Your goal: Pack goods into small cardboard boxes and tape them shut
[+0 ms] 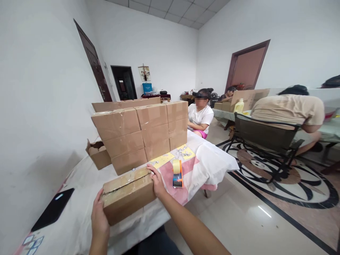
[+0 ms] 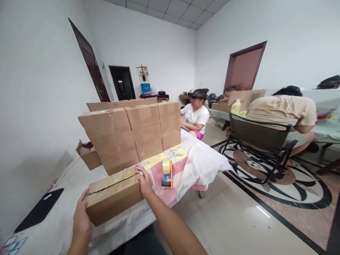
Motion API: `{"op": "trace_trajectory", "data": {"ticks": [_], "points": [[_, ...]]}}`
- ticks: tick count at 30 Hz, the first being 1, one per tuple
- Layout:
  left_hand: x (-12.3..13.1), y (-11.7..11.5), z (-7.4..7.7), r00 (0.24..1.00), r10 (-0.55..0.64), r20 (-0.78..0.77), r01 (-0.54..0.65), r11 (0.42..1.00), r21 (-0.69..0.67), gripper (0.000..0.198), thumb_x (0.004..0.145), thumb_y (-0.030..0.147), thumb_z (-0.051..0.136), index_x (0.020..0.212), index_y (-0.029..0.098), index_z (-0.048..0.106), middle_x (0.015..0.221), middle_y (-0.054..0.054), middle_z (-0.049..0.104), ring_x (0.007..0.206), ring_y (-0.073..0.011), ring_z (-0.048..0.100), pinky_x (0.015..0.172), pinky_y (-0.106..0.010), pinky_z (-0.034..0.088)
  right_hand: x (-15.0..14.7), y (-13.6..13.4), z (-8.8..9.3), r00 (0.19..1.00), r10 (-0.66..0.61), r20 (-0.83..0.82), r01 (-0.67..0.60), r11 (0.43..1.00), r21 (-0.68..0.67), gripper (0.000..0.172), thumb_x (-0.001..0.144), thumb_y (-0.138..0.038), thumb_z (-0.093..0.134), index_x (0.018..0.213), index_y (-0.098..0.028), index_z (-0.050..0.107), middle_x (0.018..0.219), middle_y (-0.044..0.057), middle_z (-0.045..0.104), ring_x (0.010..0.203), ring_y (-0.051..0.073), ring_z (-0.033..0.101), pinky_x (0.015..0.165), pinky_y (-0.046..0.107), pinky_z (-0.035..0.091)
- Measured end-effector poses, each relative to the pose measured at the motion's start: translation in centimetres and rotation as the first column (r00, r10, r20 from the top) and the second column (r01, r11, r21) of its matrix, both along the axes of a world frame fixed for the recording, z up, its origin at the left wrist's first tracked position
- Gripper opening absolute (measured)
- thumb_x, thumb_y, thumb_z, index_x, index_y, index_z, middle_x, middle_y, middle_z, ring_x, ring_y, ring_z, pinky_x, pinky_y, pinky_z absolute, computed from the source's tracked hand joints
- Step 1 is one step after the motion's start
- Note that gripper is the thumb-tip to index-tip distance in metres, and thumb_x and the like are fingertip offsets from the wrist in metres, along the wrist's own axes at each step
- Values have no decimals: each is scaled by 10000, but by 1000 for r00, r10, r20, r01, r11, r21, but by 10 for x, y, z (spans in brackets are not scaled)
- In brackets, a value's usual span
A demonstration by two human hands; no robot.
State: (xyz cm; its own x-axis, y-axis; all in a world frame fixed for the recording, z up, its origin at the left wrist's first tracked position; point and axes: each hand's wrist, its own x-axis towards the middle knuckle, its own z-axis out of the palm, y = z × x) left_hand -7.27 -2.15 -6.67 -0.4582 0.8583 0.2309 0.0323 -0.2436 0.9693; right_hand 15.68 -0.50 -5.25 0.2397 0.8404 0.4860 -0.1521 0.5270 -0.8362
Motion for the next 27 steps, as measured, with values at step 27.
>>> {"op": "trace_trajectory", "data": {"ticks": [27], "points": [[-4,-2,0,995,-2,-98,13,994,111,535,899,400,414,1355,179,587,1434,-66,575,1366,-273,472,1200,-406,299,-1,-1,-1,999,33,-12,-33,999,0,446,802,-263,449,1179,-205,679,1448,65,570,1386,219,475,1202,370,290]]}}
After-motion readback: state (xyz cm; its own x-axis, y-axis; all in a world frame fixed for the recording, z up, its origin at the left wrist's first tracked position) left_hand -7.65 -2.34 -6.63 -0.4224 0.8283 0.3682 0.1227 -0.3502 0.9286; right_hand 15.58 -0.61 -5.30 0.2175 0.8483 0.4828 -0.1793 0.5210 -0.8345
